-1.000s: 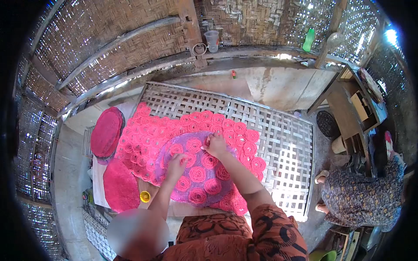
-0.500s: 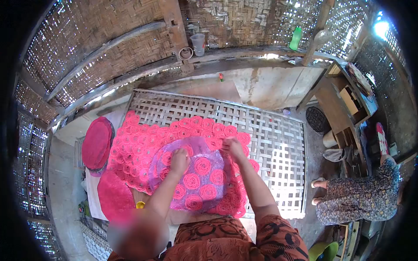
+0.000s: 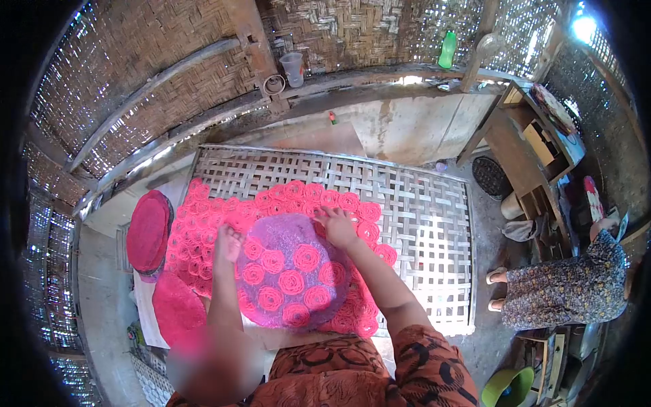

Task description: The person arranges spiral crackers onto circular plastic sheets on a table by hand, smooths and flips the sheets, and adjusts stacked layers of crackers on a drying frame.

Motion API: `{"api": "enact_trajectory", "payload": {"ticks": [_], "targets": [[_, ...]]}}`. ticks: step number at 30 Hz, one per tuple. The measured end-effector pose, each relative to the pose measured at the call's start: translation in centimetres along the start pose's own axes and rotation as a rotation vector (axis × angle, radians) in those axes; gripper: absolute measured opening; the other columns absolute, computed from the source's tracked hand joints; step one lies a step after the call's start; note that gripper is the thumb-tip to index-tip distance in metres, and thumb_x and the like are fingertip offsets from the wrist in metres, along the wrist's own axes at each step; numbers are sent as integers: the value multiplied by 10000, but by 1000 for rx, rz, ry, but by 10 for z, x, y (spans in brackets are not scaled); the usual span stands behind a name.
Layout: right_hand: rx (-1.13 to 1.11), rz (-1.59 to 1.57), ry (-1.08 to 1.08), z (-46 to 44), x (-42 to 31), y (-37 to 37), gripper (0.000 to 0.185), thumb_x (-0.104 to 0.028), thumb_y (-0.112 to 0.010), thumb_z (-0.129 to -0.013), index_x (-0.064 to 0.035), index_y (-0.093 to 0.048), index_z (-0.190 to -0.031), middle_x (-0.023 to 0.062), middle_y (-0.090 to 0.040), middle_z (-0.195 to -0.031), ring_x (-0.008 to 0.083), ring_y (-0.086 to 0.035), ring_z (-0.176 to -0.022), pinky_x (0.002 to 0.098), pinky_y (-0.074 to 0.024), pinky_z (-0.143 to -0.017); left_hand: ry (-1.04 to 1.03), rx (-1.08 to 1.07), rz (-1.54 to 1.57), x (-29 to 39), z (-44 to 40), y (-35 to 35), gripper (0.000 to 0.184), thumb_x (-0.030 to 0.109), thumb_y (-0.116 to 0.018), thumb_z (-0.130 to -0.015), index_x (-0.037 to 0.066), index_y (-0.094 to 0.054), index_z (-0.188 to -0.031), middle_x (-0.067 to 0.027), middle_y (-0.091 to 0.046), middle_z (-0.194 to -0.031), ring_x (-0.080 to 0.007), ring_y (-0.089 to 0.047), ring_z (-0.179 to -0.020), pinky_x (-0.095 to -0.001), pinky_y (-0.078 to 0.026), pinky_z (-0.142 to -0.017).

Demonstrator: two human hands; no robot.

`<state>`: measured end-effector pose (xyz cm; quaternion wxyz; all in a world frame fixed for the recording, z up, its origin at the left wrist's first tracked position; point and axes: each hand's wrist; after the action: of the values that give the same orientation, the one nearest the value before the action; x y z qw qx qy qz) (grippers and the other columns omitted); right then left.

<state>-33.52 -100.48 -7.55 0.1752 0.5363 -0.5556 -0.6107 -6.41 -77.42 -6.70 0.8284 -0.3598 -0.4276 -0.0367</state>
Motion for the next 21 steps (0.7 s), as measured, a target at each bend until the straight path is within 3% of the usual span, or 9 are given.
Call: {"api": "enact_trajectory", "payload": {"ticks": [2,4,6,7,10,13,15,18,21], "targets": [[-36,120,88,-9,-13,8,309,-183,-614,-772,-177,-654,-1079,53,-537,-1260,294,-398,-1247,474,-331,-1024,-98,-15,72,31,14,-16,429,354,-416,-929,78,-421,-1258,-97,-482,-1263,-244,-495,-1114,-390,-410,-922],[-131,360,223,-16,-10,0,296,-163,-624,-725,-180,-659,-1018,49,-469,-1327,336,-351,-1272,526,-312,-1025,-138,56,-145,55,30,-26,426,306,-376,-940,68,-398,-1292,-104,-488,-1272,-219,-484,-1145,-356,-411,-930],[-87,278,208,-13,-9,12,270,-171,-611,-735,-149,-661,-999,72,-497,-1283,345,-380,-1242,510,-310,-1021,-172,-197,68,72,47,-31,389,210,-385,-936,36,-406,-1283,-117,-492,-1263,-203,-502,-1124,-330,-421,-932],[-45,198,184,-10,-8,21,251,-179,-598,-745,-118,-664,-980,96,-525,-1239,355,-408,-1212,494,-309,-1016,-180,-190,66,79,55,-32,389,210,-385,-936,36,-406,-1283,-117,-492,-1263,-203,-502,-1124,-330,-421,-932],[77,-252,-26,8,22,47,152,-113,-633,-703,-62,-619,-846,151,-581,-1123,340,-487,-1131,450,-365,-976,-125,-54,82,80,74,-21,344,141,-411,-929,2,-429,-1243,-125,-498,-1250,-182,-532,-1073,-326,-437,-937],[173,-551,-390,46,44,89,76,-73,-643,-760,-37,-589,-799,134,-649,-888,240,-625,-863,358,-488,-800,-367,0,-489,53,99,2,291,110,-438,-926,2,-458,-1196,-101,-544,-1164,-168,-566,-1005,-329,-457,-913],[202,-713,-460,70,82,88,52,-68,-613,-808,-23,-599,-831,107,-652,-866,197,-625,-813,314,-496,-749,-167,-50,-129,30,118,-5,270,127,-449,-933,31,-465,-1184,-74,-573,-1071,-153,-577,-959,-344,-480,-866],[217,-913,-551,98,110,79,97,-54,-540,-885,3,-614,-914,67,-653,-859,137,-622,-762,257,-506,-686,57,87,-227,-11,132,-8,266,142,-466,-932,69,-468,-1188,-59,-577,-1010,-153,-579,-909,-351,-504,-781],[204,-1073,-662,118,119,68,174,-47,-484,-921,12,-617,-1016,46,-649,-876,115,-615,-764,249,-512,-675,127,62,-167,-64,133,-31,262,157,-472,-936,93,-468,-1190,-50,-577,-992,-147,-579,-861,-353,-517,-700]]}}
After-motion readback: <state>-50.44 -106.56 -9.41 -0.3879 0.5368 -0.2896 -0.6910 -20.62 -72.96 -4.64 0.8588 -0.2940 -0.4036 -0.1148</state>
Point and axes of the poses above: each hand's wrist, its own z-axis away from the middle knuckle, its own y-axis out of the back of the hand, x = y × z
